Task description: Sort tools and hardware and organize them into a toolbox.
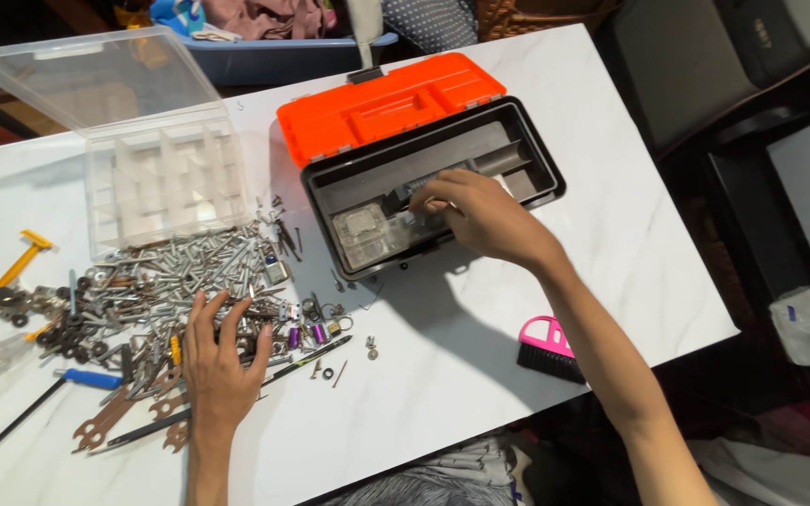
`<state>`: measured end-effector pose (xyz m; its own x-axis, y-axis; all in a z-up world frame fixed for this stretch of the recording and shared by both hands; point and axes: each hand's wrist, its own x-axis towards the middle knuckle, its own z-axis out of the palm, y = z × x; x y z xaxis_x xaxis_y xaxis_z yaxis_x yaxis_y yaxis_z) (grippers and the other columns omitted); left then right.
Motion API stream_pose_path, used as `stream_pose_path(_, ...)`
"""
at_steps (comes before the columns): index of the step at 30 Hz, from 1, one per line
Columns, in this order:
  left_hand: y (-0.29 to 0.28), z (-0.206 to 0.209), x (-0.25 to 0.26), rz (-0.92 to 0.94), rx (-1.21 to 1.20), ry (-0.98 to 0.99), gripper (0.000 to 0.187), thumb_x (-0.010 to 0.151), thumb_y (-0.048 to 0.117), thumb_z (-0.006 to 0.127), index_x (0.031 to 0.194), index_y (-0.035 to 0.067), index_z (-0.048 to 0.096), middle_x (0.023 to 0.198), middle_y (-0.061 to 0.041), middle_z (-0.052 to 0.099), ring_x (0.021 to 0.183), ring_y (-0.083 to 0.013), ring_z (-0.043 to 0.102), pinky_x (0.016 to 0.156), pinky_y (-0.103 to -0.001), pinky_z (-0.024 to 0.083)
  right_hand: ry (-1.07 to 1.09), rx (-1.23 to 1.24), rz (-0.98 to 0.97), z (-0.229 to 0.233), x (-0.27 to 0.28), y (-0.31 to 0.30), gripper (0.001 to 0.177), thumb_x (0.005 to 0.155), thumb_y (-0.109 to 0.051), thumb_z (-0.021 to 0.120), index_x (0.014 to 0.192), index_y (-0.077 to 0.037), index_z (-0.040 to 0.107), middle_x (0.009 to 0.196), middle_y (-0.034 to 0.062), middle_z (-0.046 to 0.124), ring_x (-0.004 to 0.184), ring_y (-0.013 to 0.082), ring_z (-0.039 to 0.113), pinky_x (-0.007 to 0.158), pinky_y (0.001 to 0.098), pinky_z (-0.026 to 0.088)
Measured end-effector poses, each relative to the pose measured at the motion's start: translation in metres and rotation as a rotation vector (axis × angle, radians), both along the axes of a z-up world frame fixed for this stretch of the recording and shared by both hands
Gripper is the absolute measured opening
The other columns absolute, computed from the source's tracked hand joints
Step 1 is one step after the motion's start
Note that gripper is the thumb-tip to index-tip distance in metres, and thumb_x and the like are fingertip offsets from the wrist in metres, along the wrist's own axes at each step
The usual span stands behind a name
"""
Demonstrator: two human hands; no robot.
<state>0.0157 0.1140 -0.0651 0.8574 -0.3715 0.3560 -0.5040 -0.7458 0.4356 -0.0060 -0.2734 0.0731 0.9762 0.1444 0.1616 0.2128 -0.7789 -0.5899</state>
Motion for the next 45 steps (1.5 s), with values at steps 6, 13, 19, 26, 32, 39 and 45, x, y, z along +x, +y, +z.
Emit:
stream_pose_path(6,0.002,0.001,0.001,0.002,-0.014,-0.029,0.042,0.092,0.032,0.070,0.129,0.011,0.066,0.146,-0.015,0.054,0.148,-0.0378,0.041,0.118,-0.055,0.037,-0.127,-0.179,0.011,-0.025,0.007,0.003,0.038,0.079,0.010,0.058,0.105,-0.007,0.080,0.109,0.0145,0.073,0.096,0.0296,0.070,0.087,0.0401,0.059)
stream_pose_path(13,0.004,-0.001,0.002,0.002,-0.031,-0.019,0.044,0.092,0.032,0.071,0.130,0.011,0.066,0.145,-0.015,0.054,0.147,-0.0377,0.041,0.118,-0.055,0.037,-0.094,-0.139,-0.148,-0.013,-0.005,0.004,0.026,0.086,0.004,0.070,0.106,-0.008,0.081,0.106,0.0094,0.075,0.088,0.0265,0.073,0.079,0.0364,0.059)
stream_pose_path(19,0.006,-0.007,0.002,0.011,-0.039,-0.010,0.044,0.092,0.035,0.070,0.129,0.012,0.066,0.144,-0.014,0.053,0.148,-0.0367,0.039,0.118,-0.055,0.036,-0.127,-0.162,-0.003,-0.004,-0.008,0.014,0.038,0.077,0.011,0.065,0.105,-0.009,0.081,0.114,0.0097,0.075,0.095,0.0267,0.074,0.083,0.0357,0.061)
stream_pose_path(26,0.008,-0.010,0.003,-0.003,-0.043,-0.015,0.045,0.094,0.037,0.069,0.129,0.009,0.066,0.145,-0.014,0.051,0.148,-0.0364,0.037,0.119,-0.054,0.034,0.078,-0.112,-0.107,0.007,-0.003,0.046,0.027,0.084,-0.004,0.074,0.110,-0.012,0.080,0.117,0.0077,0.072,0.084,0.0229,0.073,0.076,0.0346,0.059)
stream_pose_path(32,0.008,-0.008,0.003,-0.009,-0.055,-0.015,0.045,0.094,0.037,0.069,0.129,0.009,0.066,0.144,-0.014,0.052,0.149,-0.0358,0.036,0.119,-0.053,0.033,0.023,-0.129,-0.073,-0.004,0.002,0.053,0.023,0.084,-0.006,0.076,0.105,-0.010,0.081,0.113,0.0076,0.073,0.080,0.0226,0.073,0.077,0.0354,0.059)
stream_pose_path(39,0.009,-0.013,0.004,-0.011,-0.067,-0.020,0.041,0.094,0.034,0.069,0.126,0.008,0.067,0.144,-0.014,0.052,0.149,-0.0358,0.035,0.120,-0.053,0.033,-0.040,-0.212,-0.036,-0.003,0.004,0.051,0.028,0.079,0.001,0.075,0.104,-0.009,0.082,0.106,0.0088,0.076,0.086,0.0247,0.074,0.081,0.0350,0.059)
stream_pose_path(45,0.015,-0.021,0.005,-0.035,-0.181,0.002,0.031,0.110,0.020,0.046,0.126,0.006,0.068,0.142,-0.014,0.059,0.149,-0.0371,0.042,0.122,-0.050,0.036,0.012,-0.194,-0.067,0.003,0.004,0.056,0.027,0.080,0.004,0.074,0.104,-0.007,0.081,0.110,0.0101,0.075,0.087,0.0265,0.074,0.081,0.0347,0.060)
